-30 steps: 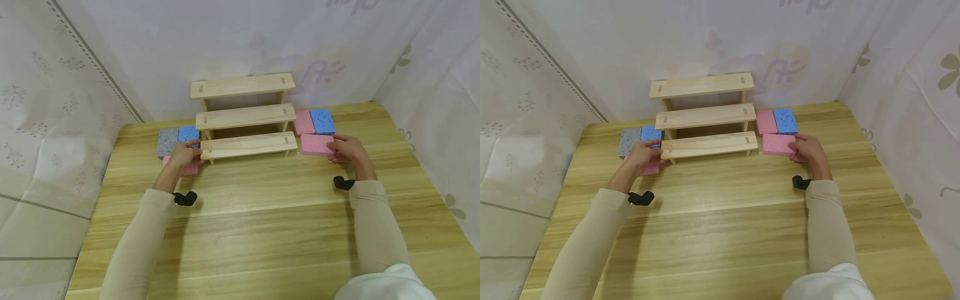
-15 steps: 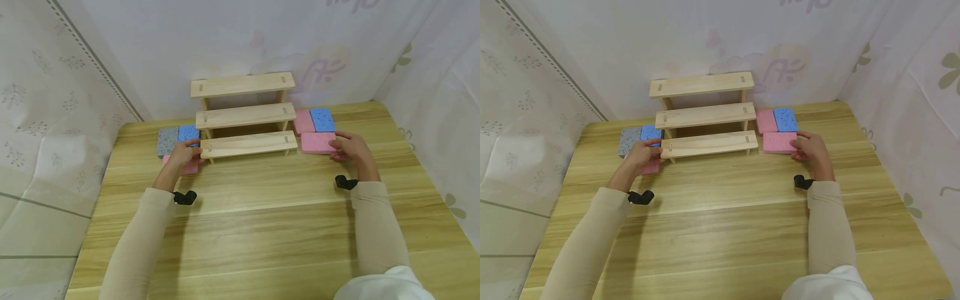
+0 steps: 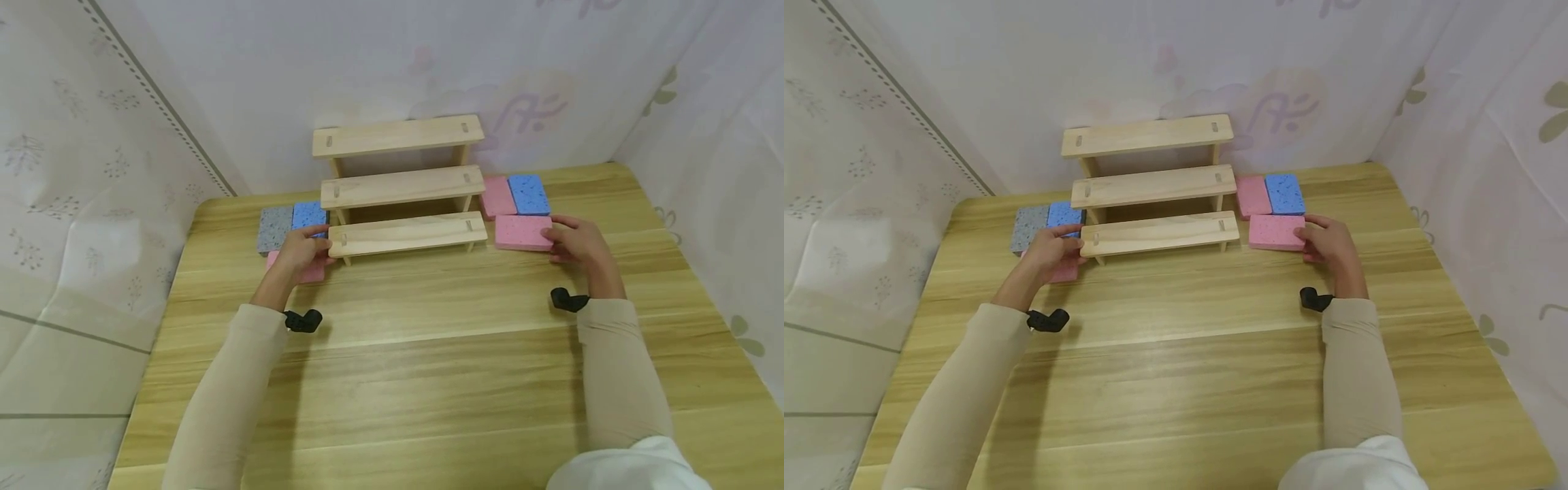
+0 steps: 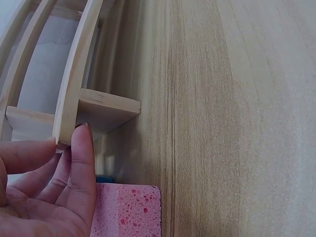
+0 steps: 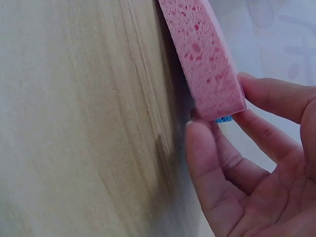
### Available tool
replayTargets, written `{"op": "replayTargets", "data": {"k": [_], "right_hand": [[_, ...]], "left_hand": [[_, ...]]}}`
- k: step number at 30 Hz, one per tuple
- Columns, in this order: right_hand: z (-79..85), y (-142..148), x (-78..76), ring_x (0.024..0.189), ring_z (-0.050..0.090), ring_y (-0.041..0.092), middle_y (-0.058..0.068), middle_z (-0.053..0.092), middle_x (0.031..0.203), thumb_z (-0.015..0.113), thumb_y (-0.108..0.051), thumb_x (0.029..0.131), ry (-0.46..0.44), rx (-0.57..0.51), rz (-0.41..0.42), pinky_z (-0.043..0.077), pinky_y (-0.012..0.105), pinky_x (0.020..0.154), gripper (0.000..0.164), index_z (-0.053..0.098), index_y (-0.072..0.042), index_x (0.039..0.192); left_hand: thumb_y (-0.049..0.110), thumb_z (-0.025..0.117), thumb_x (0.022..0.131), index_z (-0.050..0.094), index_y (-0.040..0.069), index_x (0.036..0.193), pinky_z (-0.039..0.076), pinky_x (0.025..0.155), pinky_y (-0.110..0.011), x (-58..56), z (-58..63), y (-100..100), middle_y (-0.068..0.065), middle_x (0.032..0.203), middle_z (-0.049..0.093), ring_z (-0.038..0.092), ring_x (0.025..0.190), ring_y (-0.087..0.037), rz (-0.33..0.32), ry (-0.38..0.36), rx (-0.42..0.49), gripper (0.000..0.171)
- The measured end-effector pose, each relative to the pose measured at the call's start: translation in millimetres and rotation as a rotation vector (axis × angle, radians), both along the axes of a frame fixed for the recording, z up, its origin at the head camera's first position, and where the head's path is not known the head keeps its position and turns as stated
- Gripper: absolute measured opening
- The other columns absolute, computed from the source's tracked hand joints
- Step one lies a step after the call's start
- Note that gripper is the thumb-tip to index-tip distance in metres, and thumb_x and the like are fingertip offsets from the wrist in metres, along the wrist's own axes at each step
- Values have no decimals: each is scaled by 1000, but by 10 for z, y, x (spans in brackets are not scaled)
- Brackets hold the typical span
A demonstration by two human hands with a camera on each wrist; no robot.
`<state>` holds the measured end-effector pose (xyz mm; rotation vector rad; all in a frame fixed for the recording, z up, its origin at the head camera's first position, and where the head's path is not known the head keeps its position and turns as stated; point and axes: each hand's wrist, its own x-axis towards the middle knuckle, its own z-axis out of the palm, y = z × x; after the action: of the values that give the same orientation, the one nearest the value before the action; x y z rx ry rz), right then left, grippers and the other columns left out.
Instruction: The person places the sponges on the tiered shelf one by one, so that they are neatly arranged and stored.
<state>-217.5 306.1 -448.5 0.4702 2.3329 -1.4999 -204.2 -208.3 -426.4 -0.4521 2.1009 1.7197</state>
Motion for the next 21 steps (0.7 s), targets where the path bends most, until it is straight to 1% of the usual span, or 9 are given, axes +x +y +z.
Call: {"op": "replayTargets", "data": {"k": [5, 9, 13, 15, 21], "right_hand": [[30, -3, -2, 80, 62, 6, 1, 58, 102, 61, -32, 96, 30, -2, 24, 59, 26, 76, 64, 36, -11, 151], [57, 18, -14, 80, 62, 4, 4, 55, 108, 61, -30, 97, 34, -47, 34, 59, 27, 79, 64, 35, -9, 151], [102, 33, -16, 80, 62, 4, 0, 55, 105, 62, -29, 96, 37, -101, 22, 59, 27, 80, 65, 34, -9, 152], [135, 31, -17, 80, 62, 5, -3, 57, 102, 63, -30, 95, 49, -104, 15, 59, 26, 79, 66, 35, -10, 151], [245, -4, -49, 76, 65, 4, -11, 63, 88, 64, -27, 95, 123, -125, 11, 59, 24, 75, 62, 39, -7, 148]], "left_hand": [[8, 51, 100, 41, 11, 149, 59, 82, -34, 3, -5, -8, -19, 135, 53, 64, 74, -10, 5, 7, -2, 51], [7, 51, 99, 41, 11, 149, 59, 82, -34, 2, -5, 9, -20, 134, 54, 63, 75, -10, 10, 15, -10, 50], [8, 51, 99, 42, 11, 148, 59, 82, -34, 0, 2, 33, -20, 134, 54, 63, 74, -10, 11, 21, -26, 50], [8, 51, 99, 42, 11, 148, 59, 83, -34, 1, 10, 38, -20, 134, 54, 63, 74, -10, 13, 18, -29, 50], [7, 51, 99, 41, 10, 149, 58, 84, -34, 10, 9, 29, -21, 134, 54, 63, 74, -11, 15, 19, -27, 50]]}}
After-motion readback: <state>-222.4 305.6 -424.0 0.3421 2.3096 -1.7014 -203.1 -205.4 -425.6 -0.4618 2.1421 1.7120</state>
